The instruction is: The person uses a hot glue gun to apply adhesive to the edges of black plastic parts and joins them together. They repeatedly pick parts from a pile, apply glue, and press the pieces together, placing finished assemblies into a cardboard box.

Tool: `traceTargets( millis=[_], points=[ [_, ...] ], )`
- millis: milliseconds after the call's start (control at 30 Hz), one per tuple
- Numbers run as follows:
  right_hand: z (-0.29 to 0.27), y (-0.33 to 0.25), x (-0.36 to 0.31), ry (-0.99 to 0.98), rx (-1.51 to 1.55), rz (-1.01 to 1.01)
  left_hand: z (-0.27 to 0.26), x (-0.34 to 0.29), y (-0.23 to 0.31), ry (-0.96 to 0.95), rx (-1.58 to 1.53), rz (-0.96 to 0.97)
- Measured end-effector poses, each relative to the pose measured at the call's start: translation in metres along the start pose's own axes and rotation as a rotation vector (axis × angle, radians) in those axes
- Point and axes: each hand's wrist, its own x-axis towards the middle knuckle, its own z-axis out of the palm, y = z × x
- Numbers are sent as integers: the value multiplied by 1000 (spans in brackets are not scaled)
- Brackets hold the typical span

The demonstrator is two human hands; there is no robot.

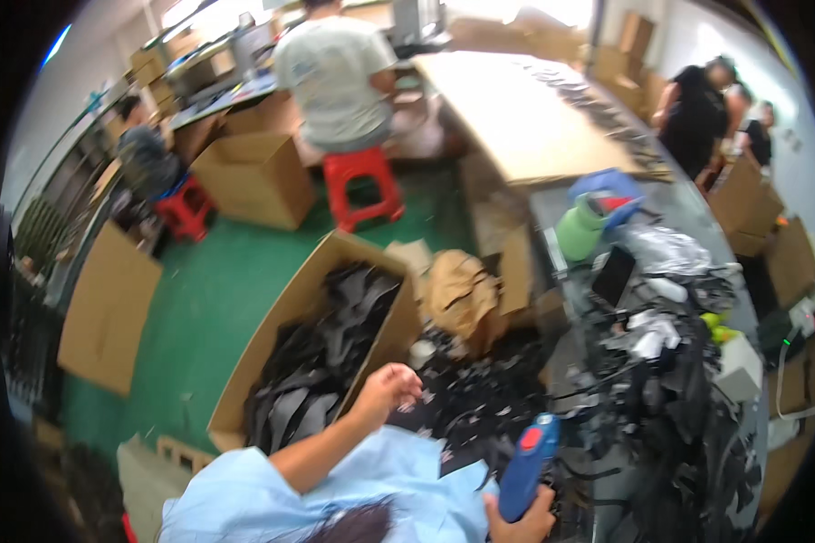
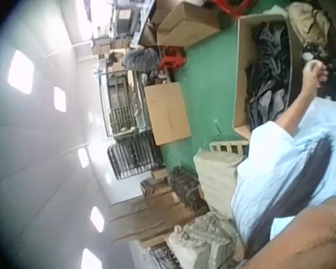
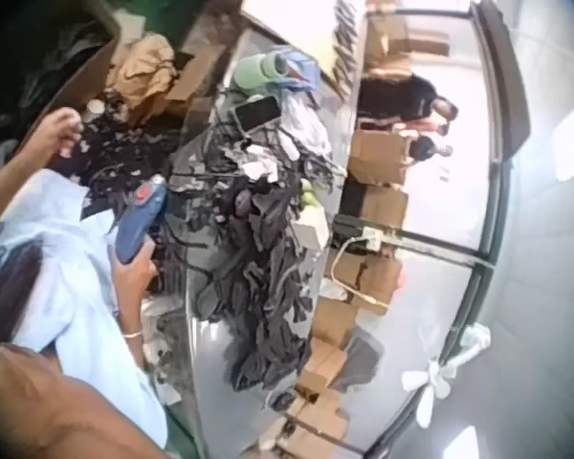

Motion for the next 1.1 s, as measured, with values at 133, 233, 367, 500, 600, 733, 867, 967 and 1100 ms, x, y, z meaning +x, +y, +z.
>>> traceTargets(
  millis=[133,233,367,500,600,733,867,967,1100],
  points=[
    [-9,-18,5,-35,89,101,143,-77,121,-986,-164,150],
    [-47,-48,17,-194,235,301,217,-103,141,-1461,-396,583],
    [-33,-48,10,-104,256,282,244,-144,145,-1499,-705,501],
    [-52,-58,13,-161,343,367,248,-136,136,-1588,-672,459],
    [-54,-57,12,-147,361,406,248,-133,126,-1675,-674,408],
    [-46,-45,9,-122,321,348,253,-136,123,-1634,-721,442],
    [-31,-26,5,-74,243,234,264,-149,136,-1508,-776,517],
    [-34,-30,5,-87,246,282,258,-144,133,-1572,-731,460],
    [-46,-42,9,-147,229,345,253,-138,123,-1653,-723,383]
  ],
)
